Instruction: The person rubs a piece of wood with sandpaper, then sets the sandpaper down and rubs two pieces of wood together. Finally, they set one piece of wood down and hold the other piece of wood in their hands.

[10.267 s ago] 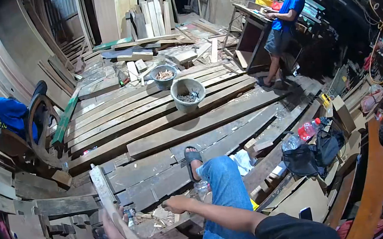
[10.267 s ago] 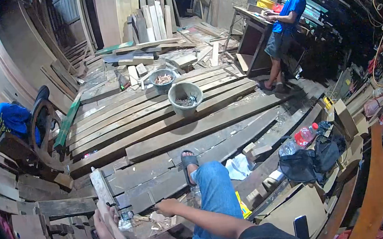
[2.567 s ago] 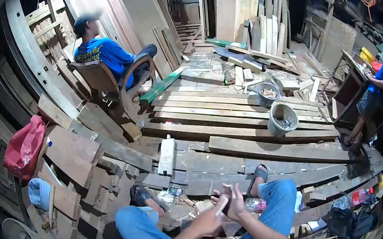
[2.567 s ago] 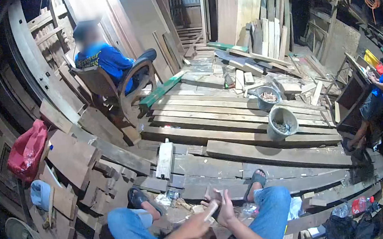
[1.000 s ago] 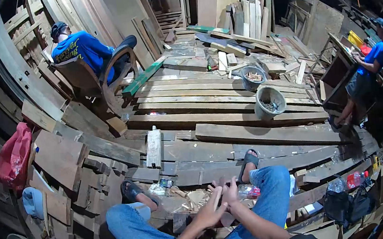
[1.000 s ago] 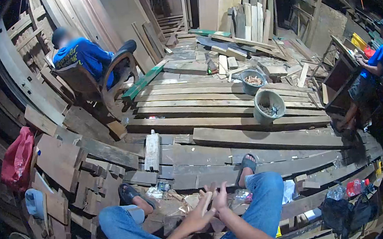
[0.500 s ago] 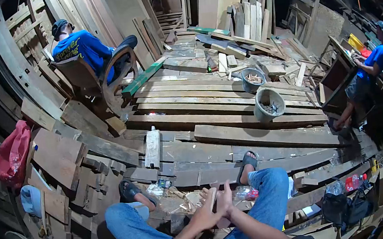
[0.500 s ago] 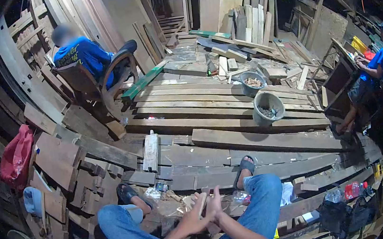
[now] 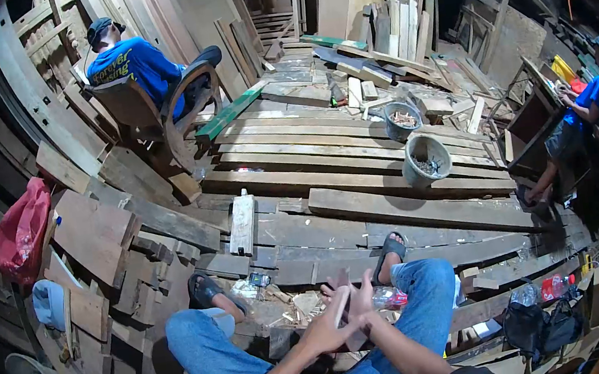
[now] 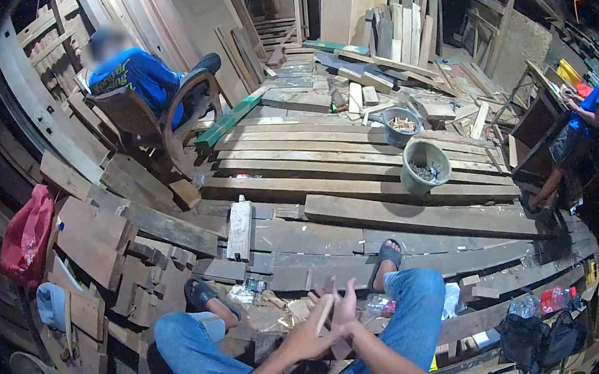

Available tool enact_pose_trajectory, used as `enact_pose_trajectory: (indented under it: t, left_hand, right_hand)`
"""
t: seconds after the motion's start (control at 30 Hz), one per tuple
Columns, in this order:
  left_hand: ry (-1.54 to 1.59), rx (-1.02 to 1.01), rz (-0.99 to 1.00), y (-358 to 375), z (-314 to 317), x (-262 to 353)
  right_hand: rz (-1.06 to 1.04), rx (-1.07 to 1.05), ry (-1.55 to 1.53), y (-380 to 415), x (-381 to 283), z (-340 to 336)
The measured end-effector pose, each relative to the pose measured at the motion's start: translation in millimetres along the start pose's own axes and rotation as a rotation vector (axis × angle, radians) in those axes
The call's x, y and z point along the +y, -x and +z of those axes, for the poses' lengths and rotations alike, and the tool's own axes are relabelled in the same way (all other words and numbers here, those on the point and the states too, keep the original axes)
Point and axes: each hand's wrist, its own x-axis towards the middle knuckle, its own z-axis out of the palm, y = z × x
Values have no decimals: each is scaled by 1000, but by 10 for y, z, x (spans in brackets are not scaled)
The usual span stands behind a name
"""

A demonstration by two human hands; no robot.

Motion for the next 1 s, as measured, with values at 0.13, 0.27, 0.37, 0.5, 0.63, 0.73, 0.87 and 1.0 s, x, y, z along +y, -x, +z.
enact_pose_trajectory:
  t: [0.13, 0.27, 0.37, 0.5, 0.63, 0.73, 0.87, 1.0]
  left_hand:
    - [15, -167, -280, -11, -209, 165]
    - [18, -179, -226, 11, -68, 116]
    - [32, -192, -292, -110, -195, 51]
    - [36, -151, -175, 13, -96, 101]
    - [59, -121, -140, -65, -49, -56]
    - [59, -195, -294, -118, -201, 39]
    - [67, -103, -260, -58, -111, 21]
    - [77, -95, -303, -41, -182, 147]
  right_hand:
    - [109, -150, -29, 15, 150, -36]
    - [5, -24, -35, 41, 11, 76]
    - [104, -107, -8, 35, 114, -33]
    - [75, -121, -16, -146, 143, -190]
    - [-35, -59, -5, -119, 53, -25]
    - [-187, 33, 528, -487, 123, -393]
    - [-184, 148, 676, -314, -70, -222]
    - [-288, 213, 519, -408, -83, -325]
